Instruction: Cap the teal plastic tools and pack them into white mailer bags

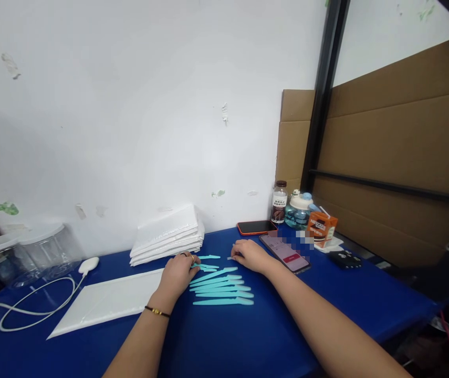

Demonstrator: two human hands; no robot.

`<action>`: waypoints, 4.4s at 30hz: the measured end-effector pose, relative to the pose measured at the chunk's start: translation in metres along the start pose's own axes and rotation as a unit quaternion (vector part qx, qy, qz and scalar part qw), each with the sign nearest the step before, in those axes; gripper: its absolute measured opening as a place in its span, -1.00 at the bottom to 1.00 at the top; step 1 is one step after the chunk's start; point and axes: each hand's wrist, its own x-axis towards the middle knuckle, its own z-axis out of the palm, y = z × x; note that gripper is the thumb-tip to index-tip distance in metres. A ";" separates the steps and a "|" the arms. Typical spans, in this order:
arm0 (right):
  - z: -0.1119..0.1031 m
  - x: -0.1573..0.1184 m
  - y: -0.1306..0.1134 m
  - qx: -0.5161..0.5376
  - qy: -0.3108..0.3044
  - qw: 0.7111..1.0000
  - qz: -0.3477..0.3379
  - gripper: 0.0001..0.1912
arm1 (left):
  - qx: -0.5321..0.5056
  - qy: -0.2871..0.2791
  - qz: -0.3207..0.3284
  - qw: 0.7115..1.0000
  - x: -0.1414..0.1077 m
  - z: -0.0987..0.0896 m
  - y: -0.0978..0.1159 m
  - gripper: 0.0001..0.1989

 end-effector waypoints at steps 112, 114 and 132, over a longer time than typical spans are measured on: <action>0.009 0.001 0.020 0.046 0.016 0.999 -0.016 -0.63 | -0.026 0.005 -0.007 1.000 0.004 0.014 -0.001 -0.70; 0.011 0.003 0.019 0.044 0.009 0.999 -0.008 -0.73 | -0.032 0.002 -0.017 0.999 0.004 0.011 0.001 -0.77; 0.010 0.001 0.005 0.349 0.076 0.932 0.065 -0.77 | -0.156 0.011 -0.034 0.987 0.004 0.013 0.006 -0.90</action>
